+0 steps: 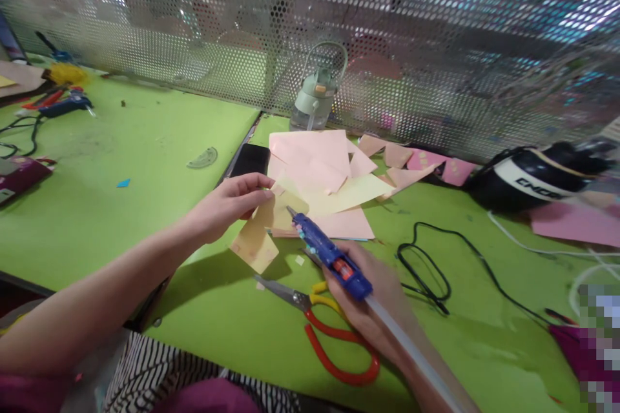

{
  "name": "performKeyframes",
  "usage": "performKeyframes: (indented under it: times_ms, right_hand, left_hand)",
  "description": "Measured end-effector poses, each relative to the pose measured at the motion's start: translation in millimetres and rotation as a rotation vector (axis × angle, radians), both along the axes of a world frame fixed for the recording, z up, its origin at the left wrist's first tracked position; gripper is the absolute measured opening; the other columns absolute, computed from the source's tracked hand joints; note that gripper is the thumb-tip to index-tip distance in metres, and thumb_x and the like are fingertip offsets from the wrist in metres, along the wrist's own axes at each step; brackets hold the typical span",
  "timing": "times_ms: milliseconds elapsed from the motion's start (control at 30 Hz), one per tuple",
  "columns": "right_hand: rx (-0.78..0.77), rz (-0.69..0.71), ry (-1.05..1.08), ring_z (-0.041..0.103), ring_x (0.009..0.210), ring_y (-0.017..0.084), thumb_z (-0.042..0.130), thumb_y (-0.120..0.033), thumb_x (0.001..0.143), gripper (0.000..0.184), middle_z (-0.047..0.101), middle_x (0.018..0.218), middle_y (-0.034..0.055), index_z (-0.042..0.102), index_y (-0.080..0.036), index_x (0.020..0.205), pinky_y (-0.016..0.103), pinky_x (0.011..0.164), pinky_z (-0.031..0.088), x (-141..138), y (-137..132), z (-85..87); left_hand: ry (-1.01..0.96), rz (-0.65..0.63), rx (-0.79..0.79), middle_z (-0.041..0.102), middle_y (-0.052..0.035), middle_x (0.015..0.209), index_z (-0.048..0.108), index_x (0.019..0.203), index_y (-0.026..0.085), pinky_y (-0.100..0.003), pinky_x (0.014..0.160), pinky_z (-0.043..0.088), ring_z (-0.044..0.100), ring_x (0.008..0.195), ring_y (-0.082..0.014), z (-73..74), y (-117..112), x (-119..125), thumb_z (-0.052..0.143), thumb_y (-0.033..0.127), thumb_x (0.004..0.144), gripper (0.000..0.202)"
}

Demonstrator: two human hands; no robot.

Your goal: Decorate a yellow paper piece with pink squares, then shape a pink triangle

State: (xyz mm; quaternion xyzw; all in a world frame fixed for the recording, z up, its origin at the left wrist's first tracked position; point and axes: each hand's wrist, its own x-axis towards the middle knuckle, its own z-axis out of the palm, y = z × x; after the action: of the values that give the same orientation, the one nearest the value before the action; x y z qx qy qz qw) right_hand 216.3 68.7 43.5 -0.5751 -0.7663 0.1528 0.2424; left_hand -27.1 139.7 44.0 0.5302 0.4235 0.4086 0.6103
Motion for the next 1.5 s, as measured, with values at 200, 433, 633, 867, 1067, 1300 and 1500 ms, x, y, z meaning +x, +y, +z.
performKeyframes:
  times_ms: [200,433,633,867,1067,1300,1500]
  right_hand:
    - [-0.022,0.004,-0.013,0.07,0.07,0.024,0.051,-0.048,0.087,0.026,0.074,0.081,0.0054,0.064,-0.027,0.094,0.034,0.057,0.054,10,2,-11.2]
    - [-0.032,0.008,0.002,0.069,0.066,0.023,0.052,-0.046,0.086,0.023,0.073,0.077,0.005,0.064,-0.027,0.088,0.034,0.056,0.055,6,1,-10.1]
    - [-0.039,0.002,0.012,0.07,0.069,0.024,0.051,-0.047,0.086,0.024,0.074,0.079,0.0056,0.065,-0.027,0.089,0.035,0.057,0.056,5,2,-9.3]
    - [-0.045,0.009,0.007,0.07,0.067,0.024,0.051,-0.045,0.086,0.023,0.074,0.079,0.006,0.065,-0.026,0.085,0.035,0.055,0.055,6,1,-10.2]
    - [-0.087,-0.004,0.021,0.07,0.068,0.025,0.052,-0.045,0.086,0.024,0.075,0.081,0.0067,0.066,-0.026,0.086,0.035,0.054,0.055,6,1,-11.1]
    - [-0.067,-0.054,0.043,0.068,0.067,0.024,0.053,-0.042,0.086,0.019,0.073,0.078,0.0058,0.064,-0.027,0.084,0.036,0.057,0.055,-8,-7,2.5]
    - [-0.065,-0.053,0.047,0.069,0.067,0.025,0.053,-0.043,0.086,0.019,0.074,0.079,0.0056,0.064,-0.027,0.083,0.035,0.054,0.054,-5,-6,-0.6]
  left_hand:
    - [0.001,0.011,0.003,0.063,0.0009,0.077,0.066,0.096,0.017,-0.018,0.052,0.032,0.048,0.059,-0.0067,0.0,0,0,0.057,0.024,0.088,0.014]
    - [-0.017,0.005,-0.028,0.066,-0.0006,0.077,0.068,0.095,0.017,-0.019,0.053,0.035,0.053,0.06,-0.0075,1.3,-1,2,0.057,0.022,0.088,0.014]
    - [-0.014,0.015,-0.028,0.065,-0.0007,0.076,0.068,0.094,0.016,-0.02,0.054,0.035,0.052,0.06,-0.0079,3.1,-1,3,0.057,0.021,0.087,0.014]
    - [-0.008,0.012,-0.02,0.063,0.0005,0.075,0.067,0.094,0.016,-0.019,0.053,0.034,0.05,0.059,-0.0073,1.8,-1,3,0.057,0.022,0.087,0.014]
    - [0.004,0.013,-0.004,0.064,0.0005,0.077,0.068,0.096,0.017,-0.019,0.054,0.033,0.049,0.059,-0.0073,1.2,-1,2,0.057,0.023,0.087,0.015]
    - [-0.004,0.009,0.007,0.064,0.0007,0.077,0.068,0.096,0.017,-0.02,0.055,0.035,0.05,0.06,-0.0077,-1.1,-1,2,0.057,0.024,0.087,0.015]
    - [0.005,0.013,0.019,0.062,0.001,0.075,0.068,0.095,0.017,-0.019,0.053,0.033,0.048,0.059,-0.0073,-2.3,-1,2,0.057,0.024,0.088,0.014]
